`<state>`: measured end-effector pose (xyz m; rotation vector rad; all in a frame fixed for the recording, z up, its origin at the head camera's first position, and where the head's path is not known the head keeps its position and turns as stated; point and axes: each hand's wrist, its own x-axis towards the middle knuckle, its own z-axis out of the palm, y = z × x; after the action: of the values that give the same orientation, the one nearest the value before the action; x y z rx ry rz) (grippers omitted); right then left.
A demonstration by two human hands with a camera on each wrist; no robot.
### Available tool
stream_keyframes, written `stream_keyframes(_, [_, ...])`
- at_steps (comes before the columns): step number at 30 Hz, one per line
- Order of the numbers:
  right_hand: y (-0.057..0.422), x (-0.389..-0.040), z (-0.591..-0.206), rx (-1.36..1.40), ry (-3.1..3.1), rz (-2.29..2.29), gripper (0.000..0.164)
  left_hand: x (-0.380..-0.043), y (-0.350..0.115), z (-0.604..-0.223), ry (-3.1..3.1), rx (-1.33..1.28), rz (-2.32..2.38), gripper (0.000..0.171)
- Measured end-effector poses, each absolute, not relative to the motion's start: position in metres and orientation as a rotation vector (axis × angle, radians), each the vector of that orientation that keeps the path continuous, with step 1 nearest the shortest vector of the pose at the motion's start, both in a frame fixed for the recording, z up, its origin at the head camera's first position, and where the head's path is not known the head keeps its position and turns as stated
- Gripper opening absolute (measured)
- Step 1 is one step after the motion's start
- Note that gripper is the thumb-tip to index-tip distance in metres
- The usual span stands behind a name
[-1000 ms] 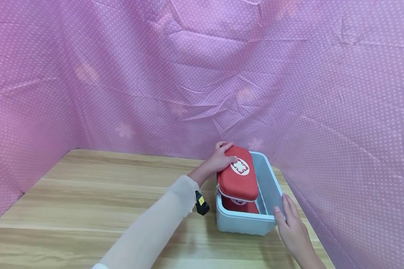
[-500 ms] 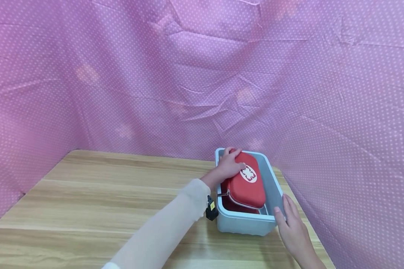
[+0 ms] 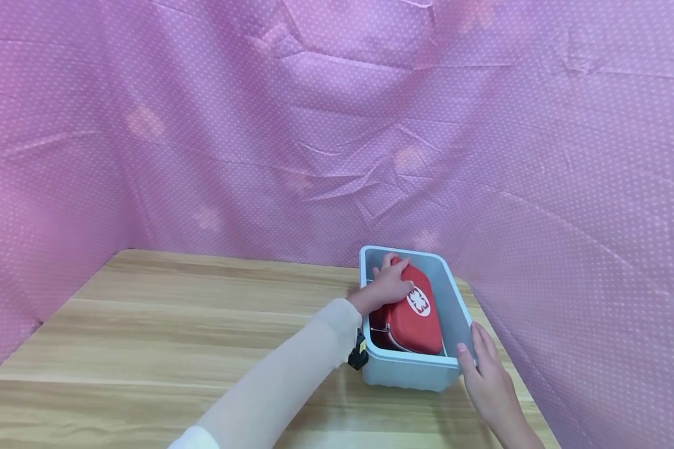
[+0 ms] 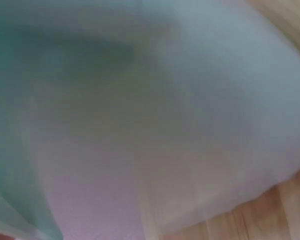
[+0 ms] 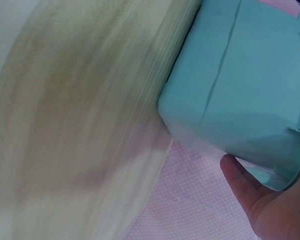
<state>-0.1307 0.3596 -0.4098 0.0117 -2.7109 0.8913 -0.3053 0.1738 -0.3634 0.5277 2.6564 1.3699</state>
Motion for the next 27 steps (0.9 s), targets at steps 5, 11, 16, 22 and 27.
stream_keyframes(5, [0.359, -0.131, -0.409, 0.010, -2.738, 0.908, 0.063, -0.302, 0.172, -0.365, 2.632, 0.550, 1.309, 0.059])
stream_keyframes(11, [0.359, -0.132, -0.409, 0.019, -2.755, 0.901, 0.064, -0.300, 0.171, -0.364, 2.605, 0.534, 1.258, 0.058])
stream_keyframes(16, [0.360, -0.132, -0.411, 0.012, -2.739, 0.902, 0.063, -0.299, 0.172, -0.366, 2.621, 0.534, 1.132, 0.056])
stream_keyframes(22, [0.360, -0.132, -0.411, 0.010, -2.740, 0.907, 0.064, -0.297, 0.175, -0.368, 2.673, 0.504, 0.983, 0.050])
stream_keyframes(27, [0.360, -0.132, -0.411, 0.019, -2.733, 0.900, 0.064, -0.294, 0.181, -0.369, 2.746, 0.506, 0.776, 0.049])
